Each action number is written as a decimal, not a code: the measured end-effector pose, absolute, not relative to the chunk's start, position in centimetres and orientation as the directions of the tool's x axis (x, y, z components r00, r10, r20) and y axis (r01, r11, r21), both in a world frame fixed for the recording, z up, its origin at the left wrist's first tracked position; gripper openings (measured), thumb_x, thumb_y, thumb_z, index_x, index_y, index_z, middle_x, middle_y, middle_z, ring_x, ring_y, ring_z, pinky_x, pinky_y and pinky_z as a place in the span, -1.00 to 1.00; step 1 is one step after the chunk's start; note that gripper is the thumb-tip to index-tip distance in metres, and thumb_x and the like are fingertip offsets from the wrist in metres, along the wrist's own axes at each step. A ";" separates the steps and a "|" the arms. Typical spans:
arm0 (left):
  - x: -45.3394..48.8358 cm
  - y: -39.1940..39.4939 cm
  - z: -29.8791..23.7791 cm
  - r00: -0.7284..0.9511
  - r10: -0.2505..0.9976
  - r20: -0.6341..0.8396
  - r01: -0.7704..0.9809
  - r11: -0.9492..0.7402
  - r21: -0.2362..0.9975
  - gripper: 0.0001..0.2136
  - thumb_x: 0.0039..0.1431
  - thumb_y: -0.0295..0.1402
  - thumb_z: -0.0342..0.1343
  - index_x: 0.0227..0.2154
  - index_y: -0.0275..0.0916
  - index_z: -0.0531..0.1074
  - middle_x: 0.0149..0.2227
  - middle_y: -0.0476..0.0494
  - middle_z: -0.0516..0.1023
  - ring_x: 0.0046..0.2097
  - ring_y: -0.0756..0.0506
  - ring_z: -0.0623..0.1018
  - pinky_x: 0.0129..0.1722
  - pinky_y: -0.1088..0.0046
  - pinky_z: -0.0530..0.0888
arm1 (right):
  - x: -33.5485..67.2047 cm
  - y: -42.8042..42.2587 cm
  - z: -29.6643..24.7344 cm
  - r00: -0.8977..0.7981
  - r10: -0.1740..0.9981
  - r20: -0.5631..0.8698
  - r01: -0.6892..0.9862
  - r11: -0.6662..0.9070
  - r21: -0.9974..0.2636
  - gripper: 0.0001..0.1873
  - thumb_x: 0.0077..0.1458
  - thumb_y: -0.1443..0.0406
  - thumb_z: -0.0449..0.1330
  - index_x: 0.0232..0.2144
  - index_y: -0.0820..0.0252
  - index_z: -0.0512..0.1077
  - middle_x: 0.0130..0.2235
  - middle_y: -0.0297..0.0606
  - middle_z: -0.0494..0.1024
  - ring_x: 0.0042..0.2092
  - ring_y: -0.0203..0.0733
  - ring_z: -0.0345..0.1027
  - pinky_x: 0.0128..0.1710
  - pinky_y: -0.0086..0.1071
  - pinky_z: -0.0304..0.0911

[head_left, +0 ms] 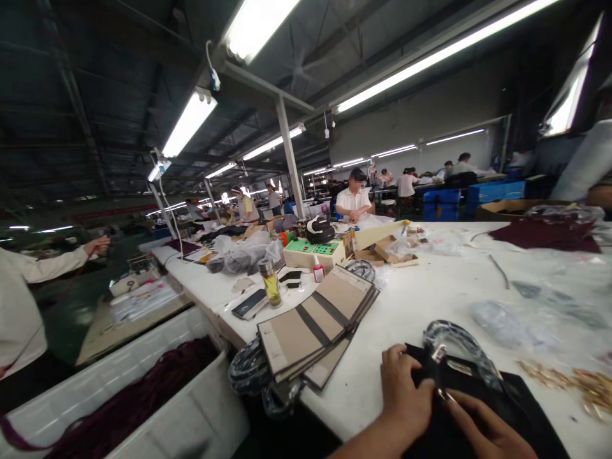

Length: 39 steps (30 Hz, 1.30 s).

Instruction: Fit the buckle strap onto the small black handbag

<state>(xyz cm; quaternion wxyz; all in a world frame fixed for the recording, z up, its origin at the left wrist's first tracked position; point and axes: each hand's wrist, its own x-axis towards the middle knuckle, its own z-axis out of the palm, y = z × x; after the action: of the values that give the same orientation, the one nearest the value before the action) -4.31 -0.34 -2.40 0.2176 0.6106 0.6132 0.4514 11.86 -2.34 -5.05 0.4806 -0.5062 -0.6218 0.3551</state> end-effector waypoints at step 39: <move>-6.8 0.8 -1.4 -0.084 0.993 0.084 0.086 -0.077 0.993 -0.69 0.23 -0.35 0.11 -0.01 -0.20 0.61 0.07 -0.16 0.64 0.13 -0.18 0.57 0.23 0.28 0.41 | 9.1 -0.9 -3.2 0.179 0.971 0.155 0.295 0.097 -0.951 -0.65 0.15 0.00 0.31 -0.20 0.13 0.57 -0.33 -0.25 0.64 -0.38 -0.14 0.49 -0.34 -0.34 0.37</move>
<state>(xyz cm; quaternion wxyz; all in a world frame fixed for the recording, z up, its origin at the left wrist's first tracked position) -6.80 0.84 -1.41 0.4358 0.5176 0.5213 0.5200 9.10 -0.91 -3.17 0.5020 -0.5811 -0.5447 0.3370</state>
